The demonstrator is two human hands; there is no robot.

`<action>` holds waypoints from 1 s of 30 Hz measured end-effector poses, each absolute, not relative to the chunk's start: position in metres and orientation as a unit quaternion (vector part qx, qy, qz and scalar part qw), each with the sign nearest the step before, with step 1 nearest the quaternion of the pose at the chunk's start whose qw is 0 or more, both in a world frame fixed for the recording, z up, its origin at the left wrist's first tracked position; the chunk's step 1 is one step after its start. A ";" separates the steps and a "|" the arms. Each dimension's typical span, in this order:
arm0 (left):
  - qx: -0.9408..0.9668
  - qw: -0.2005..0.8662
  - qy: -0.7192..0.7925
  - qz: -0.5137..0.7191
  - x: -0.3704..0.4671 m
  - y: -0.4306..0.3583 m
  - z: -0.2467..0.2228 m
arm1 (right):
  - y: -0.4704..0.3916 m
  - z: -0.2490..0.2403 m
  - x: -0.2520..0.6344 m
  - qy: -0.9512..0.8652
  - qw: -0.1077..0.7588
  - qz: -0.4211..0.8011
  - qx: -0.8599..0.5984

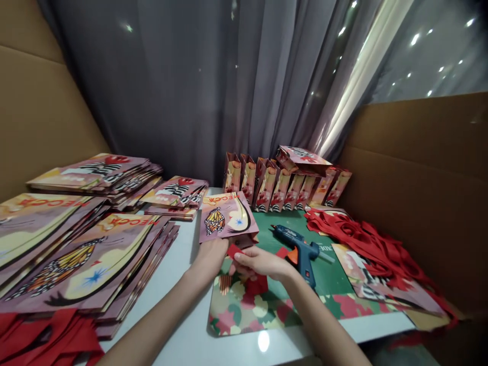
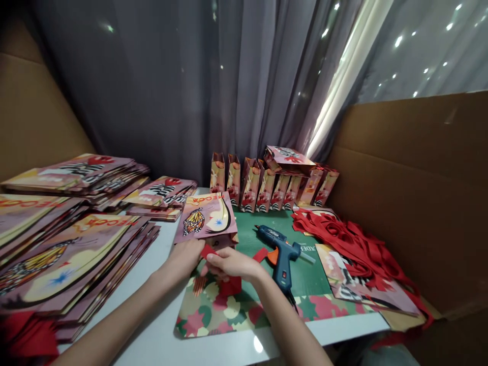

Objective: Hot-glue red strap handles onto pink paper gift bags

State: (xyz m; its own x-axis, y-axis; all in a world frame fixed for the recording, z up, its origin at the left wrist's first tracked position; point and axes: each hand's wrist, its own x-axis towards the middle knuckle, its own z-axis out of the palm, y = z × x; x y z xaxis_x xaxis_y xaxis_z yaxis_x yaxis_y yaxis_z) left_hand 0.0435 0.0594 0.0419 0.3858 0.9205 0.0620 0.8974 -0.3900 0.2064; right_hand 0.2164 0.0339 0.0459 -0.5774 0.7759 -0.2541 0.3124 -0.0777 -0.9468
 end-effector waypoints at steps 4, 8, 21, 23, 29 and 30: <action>0.811 0.112 0.567 0.094 0.042 0.060 0.051 | 0.042 0.021 0.196 -0.629 0.212 0.570 -0.485; 0.776 0.130 0.606 0.116 0.043 0.060 0.054 | 0.043 0.005 0.181 -0.619 0.302 0.534 -0.490; 0.761 0.142 0.619 0.132 0.041 0.059 0.056 | 0.043 0.003 0.192 -0.659 0.387 0.434 -0.476; 0.762 0.143 0.618 0.131 0.041 0.059 0.057 | 0.042 0.005 0.192 -0.665 0.385 0.431 -0.473; 0.762 0.143 0.619 0.130 0.041 0.059 0.056 | 0.039 0.010 0.194 -0.688 0.386 0.411 -0.458; 0.761 0.142 0.619 0.130 0.041 0.059 0.055 | 0.039 0.010 0.194 -0.691 0.385 0.408 -0.456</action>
